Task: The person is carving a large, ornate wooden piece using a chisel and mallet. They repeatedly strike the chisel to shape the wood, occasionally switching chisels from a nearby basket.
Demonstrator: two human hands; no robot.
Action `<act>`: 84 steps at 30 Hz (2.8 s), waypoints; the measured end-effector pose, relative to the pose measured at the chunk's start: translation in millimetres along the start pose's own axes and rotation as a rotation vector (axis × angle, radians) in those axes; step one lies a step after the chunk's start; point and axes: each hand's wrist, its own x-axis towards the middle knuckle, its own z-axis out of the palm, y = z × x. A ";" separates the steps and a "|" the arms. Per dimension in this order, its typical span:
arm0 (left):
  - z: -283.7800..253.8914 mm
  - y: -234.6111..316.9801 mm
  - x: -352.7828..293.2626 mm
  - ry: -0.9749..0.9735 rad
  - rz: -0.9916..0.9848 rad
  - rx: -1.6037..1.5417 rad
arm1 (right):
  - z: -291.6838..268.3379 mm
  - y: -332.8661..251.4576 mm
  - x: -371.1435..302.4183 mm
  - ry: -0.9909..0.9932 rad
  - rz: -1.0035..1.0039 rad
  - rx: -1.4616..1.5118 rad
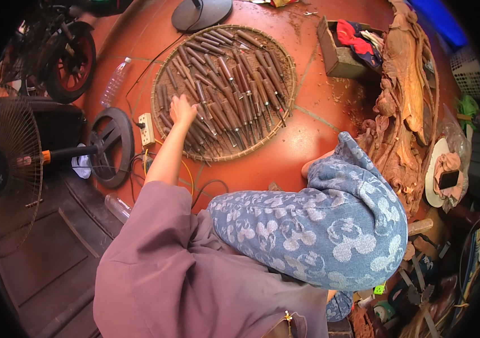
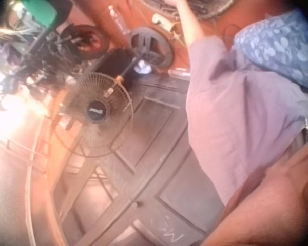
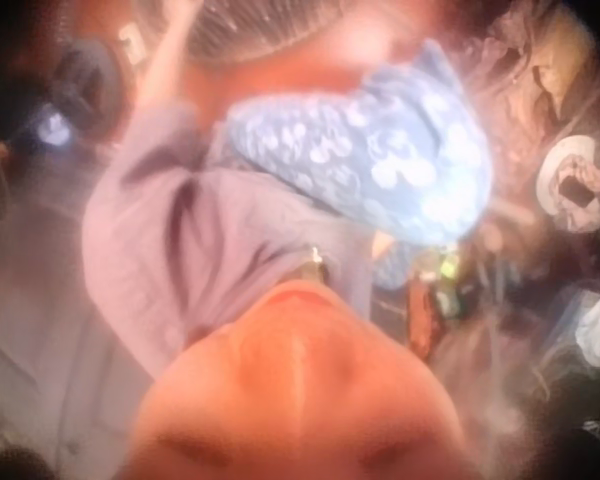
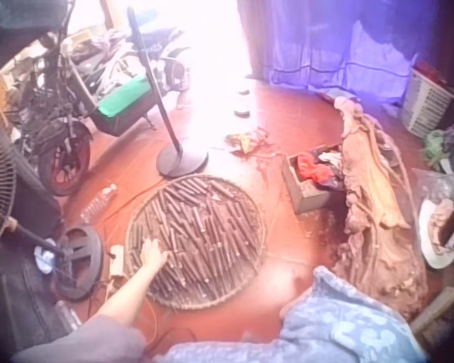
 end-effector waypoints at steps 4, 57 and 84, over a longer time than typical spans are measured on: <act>-13.7 54.7 13.7 -0.378 -0.039 0.125 | 2.9 -3.4 2.8 0.033 -0.019 0.003; -128.8 494.0 -317.5 -0.693 2.072 -0.564 | -15.4 29.7 -17.9 -0.885 -0.175 0.030; -124.5 488.7 -296.1 -0.765 1.997 -0.772 | 40.6 39.2 -40.3 -0.454 -0.373 0.245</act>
